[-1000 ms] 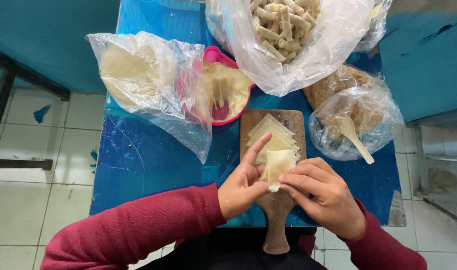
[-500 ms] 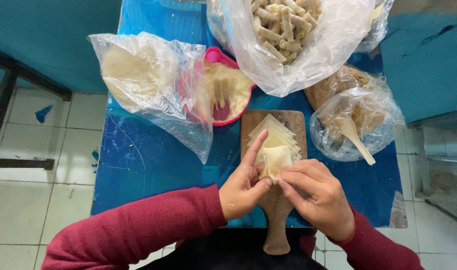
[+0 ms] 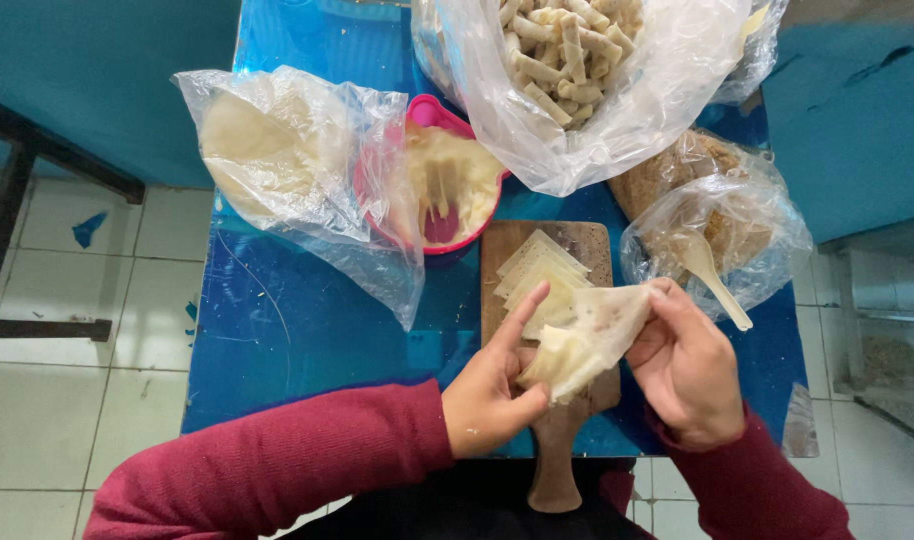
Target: The person spoons filling from a plastic bag onto square dough wrappers and folds each wrapper over the filling into a triangular parcel by hand, pressing the edges closed and stacking the finished parcels on a small wooden board.
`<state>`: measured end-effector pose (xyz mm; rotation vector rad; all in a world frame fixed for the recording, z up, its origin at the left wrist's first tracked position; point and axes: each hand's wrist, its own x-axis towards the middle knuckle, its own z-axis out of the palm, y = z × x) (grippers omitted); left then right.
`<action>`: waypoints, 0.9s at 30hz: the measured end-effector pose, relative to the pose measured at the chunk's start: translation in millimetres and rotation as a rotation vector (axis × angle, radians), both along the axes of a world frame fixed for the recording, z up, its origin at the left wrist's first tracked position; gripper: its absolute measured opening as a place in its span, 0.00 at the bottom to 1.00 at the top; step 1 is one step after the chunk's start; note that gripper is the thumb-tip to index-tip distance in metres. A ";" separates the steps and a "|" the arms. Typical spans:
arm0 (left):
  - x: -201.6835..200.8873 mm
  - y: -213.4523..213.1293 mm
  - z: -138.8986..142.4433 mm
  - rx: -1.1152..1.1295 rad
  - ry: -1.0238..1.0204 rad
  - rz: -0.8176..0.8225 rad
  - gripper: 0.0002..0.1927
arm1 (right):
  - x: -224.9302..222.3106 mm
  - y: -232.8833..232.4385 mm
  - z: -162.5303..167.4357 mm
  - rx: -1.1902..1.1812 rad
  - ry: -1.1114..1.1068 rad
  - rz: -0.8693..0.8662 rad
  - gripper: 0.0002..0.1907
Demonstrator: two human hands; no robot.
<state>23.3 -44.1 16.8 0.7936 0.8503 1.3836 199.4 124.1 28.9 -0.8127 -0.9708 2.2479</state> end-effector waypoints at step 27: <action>3.7 -16.8 12.1 0.175 0.448 -0.460 0.46 | -37.2 -31.4 3.8 1.795 -0.474 0.102 0.17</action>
